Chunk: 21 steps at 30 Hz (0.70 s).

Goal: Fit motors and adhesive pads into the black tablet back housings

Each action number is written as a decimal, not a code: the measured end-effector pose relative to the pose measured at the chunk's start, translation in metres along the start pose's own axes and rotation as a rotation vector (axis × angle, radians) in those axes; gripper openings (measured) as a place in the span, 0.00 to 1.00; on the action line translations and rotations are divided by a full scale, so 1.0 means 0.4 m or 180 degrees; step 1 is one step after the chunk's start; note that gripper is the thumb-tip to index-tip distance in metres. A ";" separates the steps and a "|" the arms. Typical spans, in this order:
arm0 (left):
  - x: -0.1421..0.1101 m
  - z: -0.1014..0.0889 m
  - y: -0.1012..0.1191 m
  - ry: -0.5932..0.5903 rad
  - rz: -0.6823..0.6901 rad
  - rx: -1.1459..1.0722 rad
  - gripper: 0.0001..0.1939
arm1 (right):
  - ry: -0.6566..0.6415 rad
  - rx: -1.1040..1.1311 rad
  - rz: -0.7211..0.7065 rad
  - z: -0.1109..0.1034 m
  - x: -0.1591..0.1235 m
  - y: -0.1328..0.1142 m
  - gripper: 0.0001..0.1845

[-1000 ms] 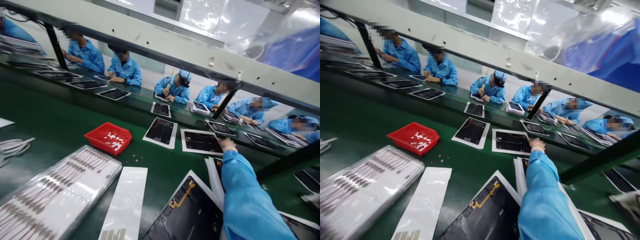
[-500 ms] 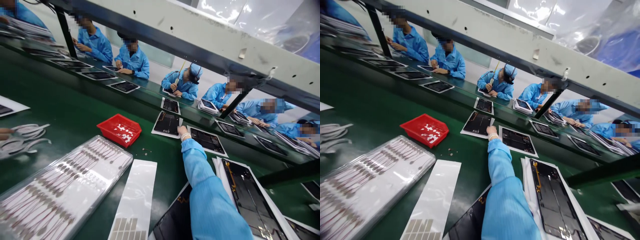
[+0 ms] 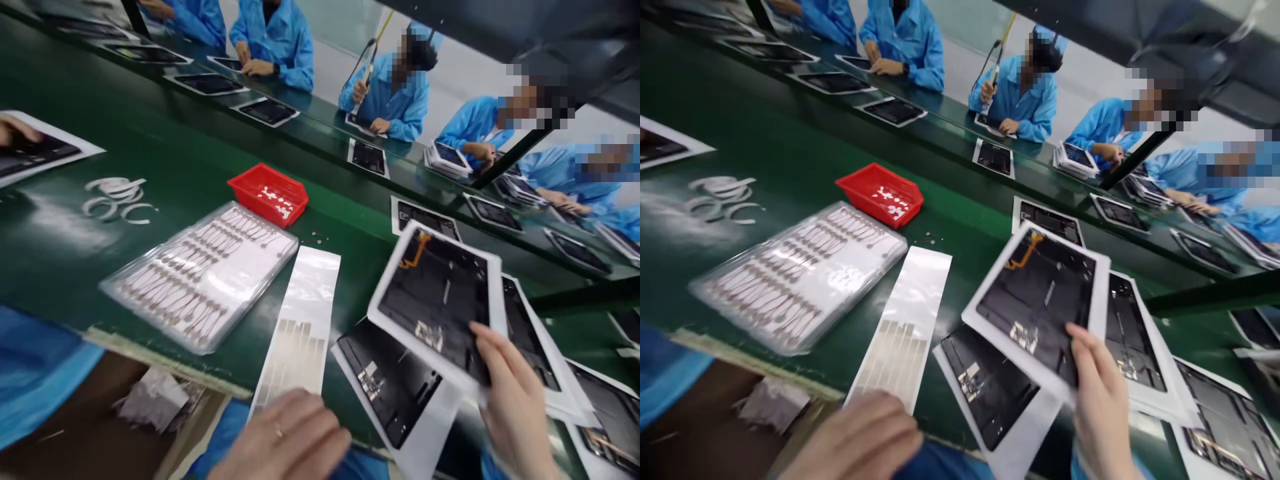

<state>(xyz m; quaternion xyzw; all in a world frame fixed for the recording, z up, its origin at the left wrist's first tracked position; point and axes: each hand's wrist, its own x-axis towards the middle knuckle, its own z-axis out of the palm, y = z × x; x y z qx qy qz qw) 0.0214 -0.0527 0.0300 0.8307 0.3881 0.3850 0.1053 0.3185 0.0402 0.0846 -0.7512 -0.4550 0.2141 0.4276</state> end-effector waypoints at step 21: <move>0.140 -0.052 -0.218 -0.0808 -0.0903 0.0848 0.06 | -0.2390 -0.1954 -0.3304 0.278 -0.166 -0.186 0.10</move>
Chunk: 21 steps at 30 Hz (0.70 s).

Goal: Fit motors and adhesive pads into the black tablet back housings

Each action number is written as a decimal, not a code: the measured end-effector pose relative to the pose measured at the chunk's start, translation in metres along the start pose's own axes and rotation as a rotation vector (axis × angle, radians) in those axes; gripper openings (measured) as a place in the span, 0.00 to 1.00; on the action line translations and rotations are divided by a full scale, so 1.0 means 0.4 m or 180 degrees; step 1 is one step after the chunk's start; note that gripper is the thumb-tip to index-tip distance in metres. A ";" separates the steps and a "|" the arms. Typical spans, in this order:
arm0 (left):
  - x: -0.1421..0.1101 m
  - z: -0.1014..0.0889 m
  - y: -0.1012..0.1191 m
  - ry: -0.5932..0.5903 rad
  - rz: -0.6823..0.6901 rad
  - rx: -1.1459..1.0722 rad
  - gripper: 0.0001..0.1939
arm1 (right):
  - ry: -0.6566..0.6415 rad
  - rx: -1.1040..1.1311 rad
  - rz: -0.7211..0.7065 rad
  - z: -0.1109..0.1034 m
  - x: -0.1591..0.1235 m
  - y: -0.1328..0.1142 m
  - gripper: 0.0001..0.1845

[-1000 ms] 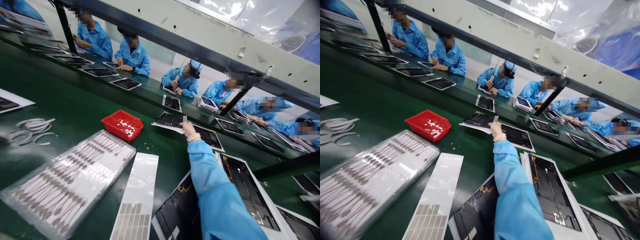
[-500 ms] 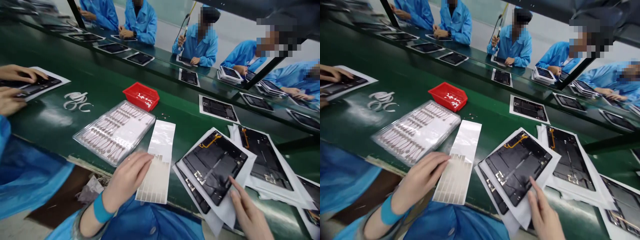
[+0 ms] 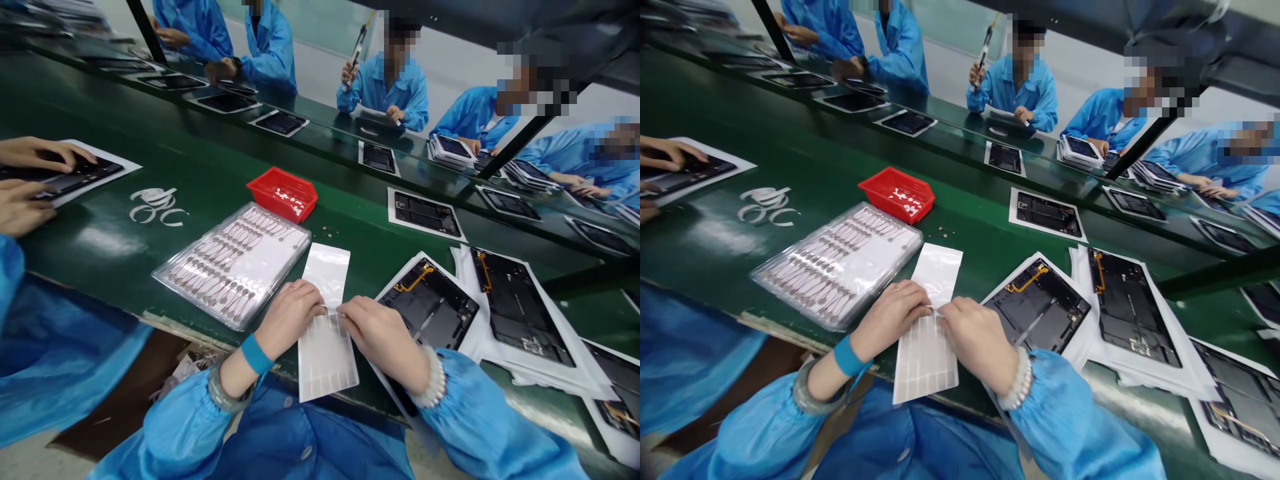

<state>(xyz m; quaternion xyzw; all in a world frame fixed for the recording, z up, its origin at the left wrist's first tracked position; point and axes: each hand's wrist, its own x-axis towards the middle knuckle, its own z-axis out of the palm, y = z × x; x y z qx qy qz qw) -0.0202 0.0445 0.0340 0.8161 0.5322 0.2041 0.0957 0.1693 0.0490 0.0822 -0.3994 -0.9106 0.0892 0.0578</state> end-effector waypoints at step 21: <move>-0.012 -0.012 -0.043 -0.0363 0.0498 -0.0206 0.16 | 0.0366 0.1323 0.0172 0.032 0.049 0.020 0.06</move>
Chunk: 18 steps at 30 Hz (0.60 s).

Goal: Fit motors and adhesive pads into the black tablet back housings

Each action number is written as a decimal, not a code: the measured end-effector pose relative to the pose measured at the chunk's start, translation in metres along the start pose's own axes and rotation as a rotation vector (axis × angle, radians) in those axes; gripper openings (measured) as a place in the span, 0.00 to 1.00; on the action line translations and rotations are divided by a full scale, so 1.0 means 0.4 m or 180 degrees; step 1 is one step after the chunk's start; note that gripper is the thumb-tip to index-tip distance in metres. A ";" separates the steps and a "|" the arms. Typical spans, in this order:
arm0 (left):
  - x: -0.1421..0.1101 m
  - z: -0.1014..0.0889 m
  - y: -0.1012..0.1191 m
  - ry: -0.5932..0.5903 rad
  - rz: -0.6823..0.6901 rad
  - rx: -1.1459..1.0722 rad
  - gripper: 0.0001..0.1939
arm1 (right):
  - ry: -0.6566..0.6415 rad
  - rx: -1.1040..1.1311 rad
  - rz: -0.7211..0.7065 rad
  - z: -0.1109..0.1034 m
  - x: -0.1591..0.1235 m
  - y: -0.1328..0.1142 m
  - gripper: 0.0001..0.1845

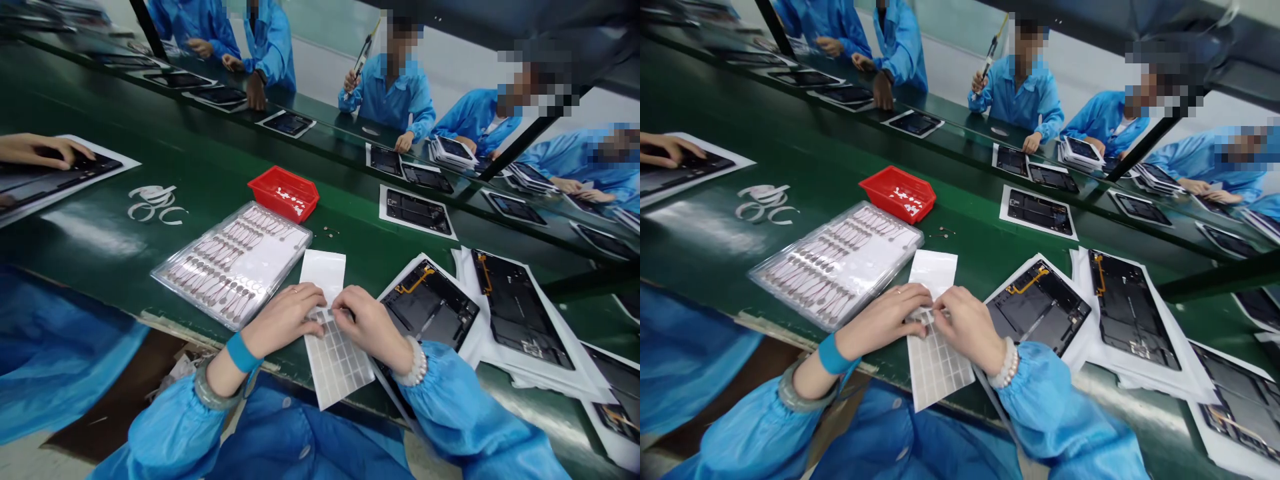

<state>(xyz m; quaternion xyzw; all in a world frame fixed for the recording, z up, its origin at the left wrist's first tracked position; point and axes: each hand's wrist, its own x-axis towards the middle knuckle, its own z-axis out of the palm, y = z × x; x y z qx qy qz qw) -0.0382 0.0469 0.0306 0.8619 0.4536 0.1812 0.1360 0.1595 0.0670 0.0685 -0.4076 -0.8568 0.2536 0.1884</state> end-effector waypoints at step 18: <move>0.059 0.035 0.210 -0.0091 -0.0990 -0.2312 0.11 | 0.0881 0.1756 0.1419 -0.049 -0.200 0.041 0.12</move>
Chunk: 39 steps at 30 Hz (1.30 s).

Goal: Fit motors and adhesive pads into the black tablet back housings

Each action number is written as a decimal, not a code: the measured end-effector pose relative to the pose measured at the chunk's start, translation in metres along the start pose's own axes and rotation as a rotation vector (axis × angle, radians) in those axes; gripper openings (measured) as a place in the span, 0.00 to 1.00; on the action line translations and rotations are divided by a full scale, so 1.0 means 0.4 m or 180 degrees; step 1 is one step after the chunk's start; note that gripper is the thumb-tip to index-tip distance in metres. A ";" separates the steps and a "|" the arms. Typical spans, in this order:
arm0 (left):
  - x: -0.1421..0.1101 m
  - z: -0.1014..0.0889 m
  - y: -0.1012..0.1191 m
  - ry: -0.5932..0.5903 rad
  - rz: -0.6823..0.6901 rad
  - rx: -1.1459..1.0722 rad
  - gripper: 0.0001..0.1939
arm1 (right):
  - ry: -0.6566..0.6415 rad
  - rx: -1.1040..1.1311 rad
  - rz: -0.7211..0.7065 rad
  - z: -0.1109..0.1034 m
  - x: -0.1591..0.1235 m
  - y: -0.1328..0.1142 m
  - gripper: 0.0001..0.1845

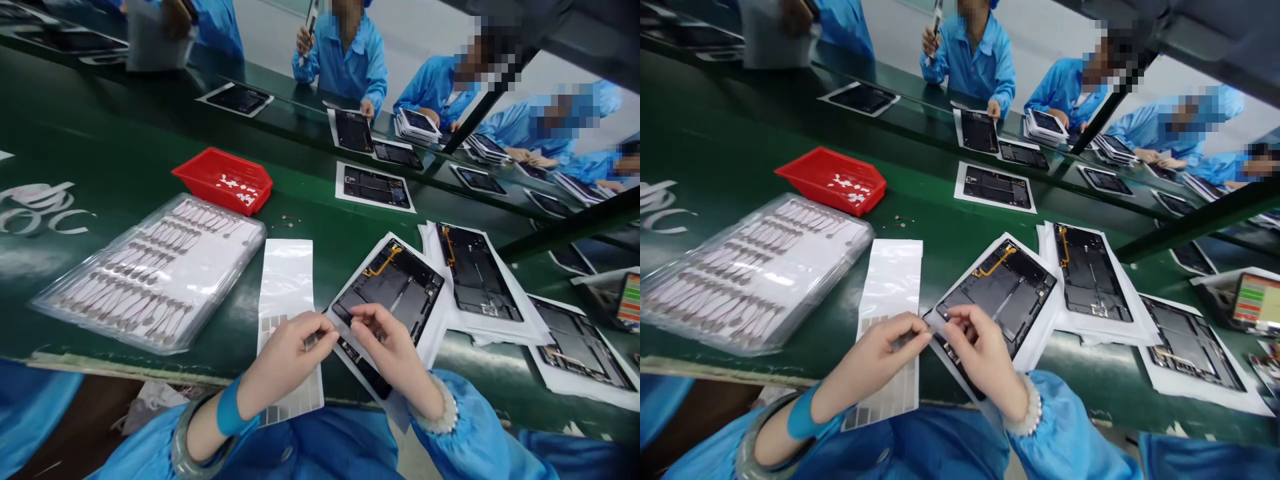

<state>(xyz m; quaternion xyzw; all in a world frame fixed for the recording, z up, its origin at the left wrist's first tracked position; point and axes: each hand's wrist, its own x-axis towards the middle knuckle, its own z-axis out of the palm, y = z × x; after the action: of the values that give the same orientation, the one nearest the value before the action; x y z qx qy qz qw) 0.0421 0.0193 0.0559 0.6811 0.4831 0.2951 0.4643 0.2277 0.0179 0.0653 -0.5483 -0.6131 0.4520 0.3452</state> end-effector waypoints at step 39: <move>0.024 0.092 -0.047 0.0050 0.1781 0.2662 0.13 | -0.0604 -0.1946 -0.0162 -0.126 0.072 0.075 0.07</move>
<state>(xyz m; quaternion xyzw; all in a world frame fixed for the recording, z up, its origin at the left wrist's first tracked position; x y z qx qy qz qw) 0.0696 0.0173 0.0239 0.9101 0.3624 0.1946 0.0509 0.2804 0.0551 0.0531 -0.5665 -0.7635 0.2872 0.1169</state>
